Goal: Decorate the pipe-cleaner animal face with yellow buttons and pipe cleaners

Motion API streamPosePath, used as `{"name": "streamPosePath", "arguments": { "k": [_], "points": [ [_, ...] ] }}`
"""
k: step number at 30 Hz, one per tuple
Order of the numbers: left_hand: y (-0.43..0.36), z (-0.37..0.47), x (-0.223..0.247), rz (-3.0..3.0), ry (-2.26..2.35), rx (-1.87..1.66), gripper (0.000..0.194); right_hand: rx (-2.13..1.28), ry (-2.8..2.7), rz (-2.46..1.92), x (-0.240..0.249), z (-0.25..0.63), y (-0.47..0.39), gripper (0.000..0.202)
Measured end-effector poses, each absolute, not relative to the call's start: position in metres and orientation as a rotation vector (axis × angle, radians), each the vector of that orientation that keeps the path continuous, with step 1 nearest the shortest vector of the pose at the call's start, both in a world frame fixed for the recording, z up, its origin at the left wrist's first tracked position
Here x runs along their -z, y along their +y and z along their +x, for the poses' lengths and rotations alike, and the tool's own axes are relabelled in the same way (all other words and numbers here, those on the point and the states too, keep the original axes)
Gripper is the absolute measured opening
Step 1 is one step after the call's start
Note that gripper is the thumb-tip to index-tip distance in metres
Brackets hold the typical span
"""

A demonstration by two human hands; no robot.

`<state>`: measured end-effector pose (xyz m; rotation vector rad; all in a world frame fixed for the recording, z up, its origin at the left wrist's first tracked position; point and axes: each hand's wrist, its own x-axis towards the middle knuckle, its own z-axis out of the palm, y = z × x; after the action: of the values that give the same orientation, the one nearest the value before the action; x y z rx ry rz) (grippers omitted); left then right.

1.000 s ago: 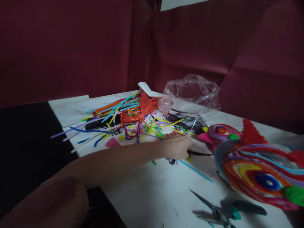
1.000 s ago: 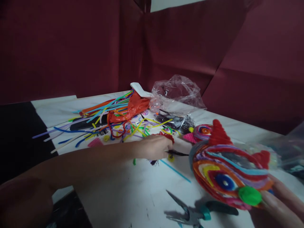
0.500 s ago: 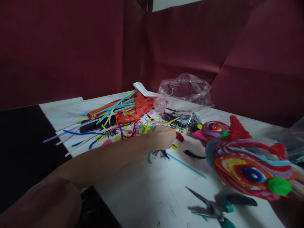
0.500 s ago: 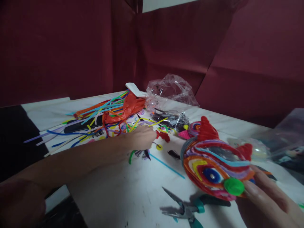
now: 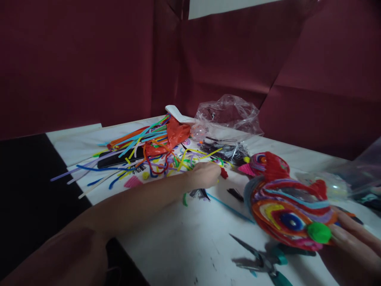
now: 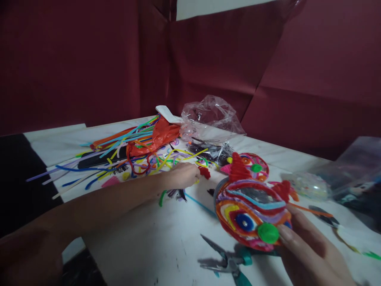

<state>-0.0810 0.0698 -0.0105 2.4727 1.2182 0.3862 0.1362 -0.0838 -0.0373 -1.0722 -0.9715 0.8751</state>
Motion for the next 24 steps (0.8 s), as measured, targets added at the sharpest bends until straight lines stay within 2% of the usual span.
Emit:
{"name": "streamPosePath", "arguments": {
  "k": [6,13,24],
  "points": [
    [0.058,-0.082,-0.007,2.026,1.138,-0.610,0.022,-0.918,-0.953,-1.089,0.050,0.145,-0.081,0.065],
    [0.026,-0.066,-0.018,1.364,0.892,-0.856,0.008,-1.000,-0.954,-1.114,0.059,0.152,-0.076,0.071],
    [0.022,-0.064,-0.015,1.341,0.811,-0.853,0.008,-0.983,-0.884,-1.170,0.068,0.151,-0.077,0.069]
  ]
}}
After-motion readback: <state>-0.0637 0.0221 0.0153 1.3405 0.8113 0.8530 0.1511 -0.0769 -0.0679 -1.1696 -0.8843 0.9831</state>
